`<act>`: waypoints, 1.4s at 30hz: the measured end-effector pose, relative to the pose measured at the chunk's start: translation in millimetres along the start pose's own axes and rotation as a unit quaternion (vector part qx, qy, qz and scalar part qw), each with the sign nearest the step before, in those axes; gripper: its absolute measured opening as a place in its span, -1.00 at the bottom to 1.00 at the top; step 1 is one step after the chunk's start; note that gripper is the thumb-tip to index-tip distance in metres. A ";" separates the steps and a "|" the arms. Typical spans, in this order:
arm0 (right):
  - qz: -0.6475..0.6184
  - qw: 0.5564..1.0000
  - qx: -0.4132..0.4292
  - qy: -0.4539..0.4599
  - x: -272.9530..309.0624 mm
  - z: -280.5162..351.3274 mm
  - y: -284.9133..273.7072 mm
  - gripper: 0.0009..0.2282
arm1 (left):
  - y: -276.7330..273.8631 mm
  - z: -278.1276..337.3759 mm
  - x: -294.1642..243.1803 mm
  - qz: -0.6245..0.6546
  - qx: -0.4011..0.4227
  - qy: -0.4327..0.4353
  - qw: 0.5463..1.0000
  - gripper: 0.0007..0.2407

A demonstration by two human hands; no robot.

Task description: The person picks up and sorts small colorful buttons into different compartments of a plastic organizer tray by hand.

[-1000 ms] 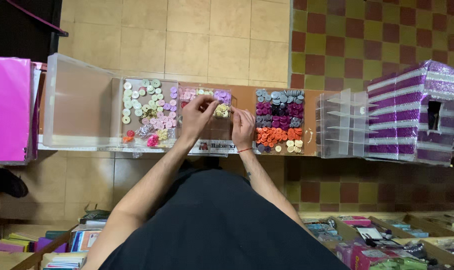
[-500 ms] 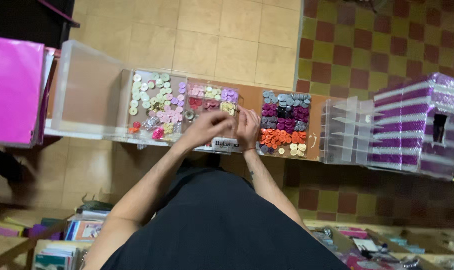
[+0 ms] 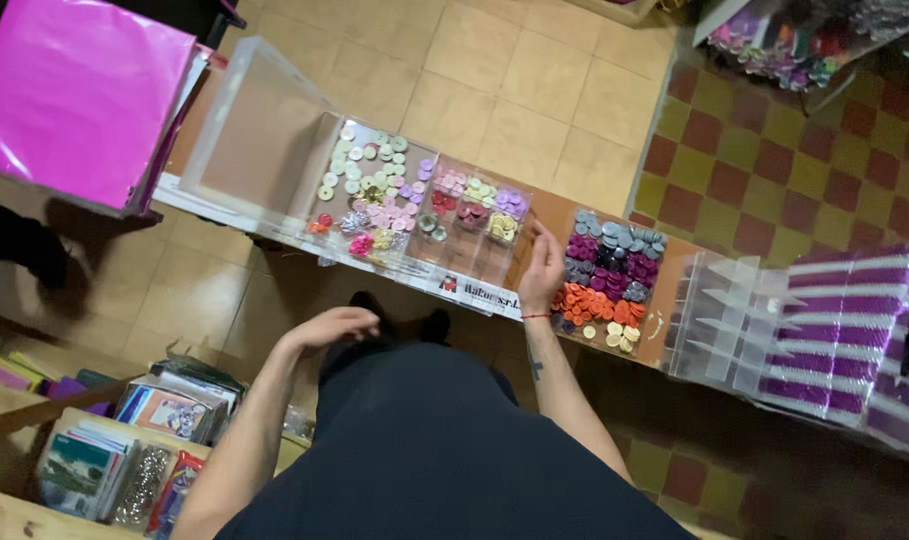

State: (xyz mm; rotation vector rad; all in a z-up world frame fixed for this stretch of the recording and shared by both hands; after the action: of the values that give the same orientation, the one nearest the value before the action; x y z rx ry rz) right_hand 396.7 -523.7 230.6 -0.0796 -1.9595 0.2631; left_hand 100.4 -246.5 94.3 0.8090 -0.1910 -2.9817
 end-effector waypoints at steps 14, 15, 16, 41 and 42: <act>0.020 0.983 0.121 -0.137 83.8 -2.4 93.5 -0.75 | -140.8 -46.5 207.0 0.044 -0.294 -0.096 0.950 -0.74; 0.025 0.980 0.145 -0.138 77.8 1.9 107.2 -0.74 | -144.0 -39.8 186.2 -0.020 -0.296 -0.062 0.953 -0.69; 0.028 0.980 0.140 -0.136 83.0 0.1 114.4 -0.74 | -155.4 -50.2 177.3 -0.025 -0.294 -0.061 0.954 -0.69; 0.407 0.839 0.310 -0.186 79.4 27.9 267.8 -0.77 | -321.5 -74.9 139.5 -0.094 -0.161 -0.069 0.980 -0.63; 0.412 0.836 0.313 -0.186 69.4 29.2 268.6 -0.80 | -319.6 -77.7 130.4 -0.104 -0.160 -0.064 0.979 -0.63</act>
State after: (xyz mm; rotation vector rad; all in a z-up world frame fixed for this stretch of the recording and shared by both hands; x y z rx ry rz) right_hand 324.7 -254.4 223.0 -0.4751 -2.0084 1.5738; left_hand 23.3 52.0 -79.3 0.6342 0.3853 -3.1337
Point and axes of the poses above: each hand's wrist, its own z-axis away from the middle knuckle, its own y-axis out of the palm, x = y × z, the point moved 10 cm from there along -z, towards the middle knuckle, and after that the axes turned 11 degrees about -y, right-handed, at the moved point
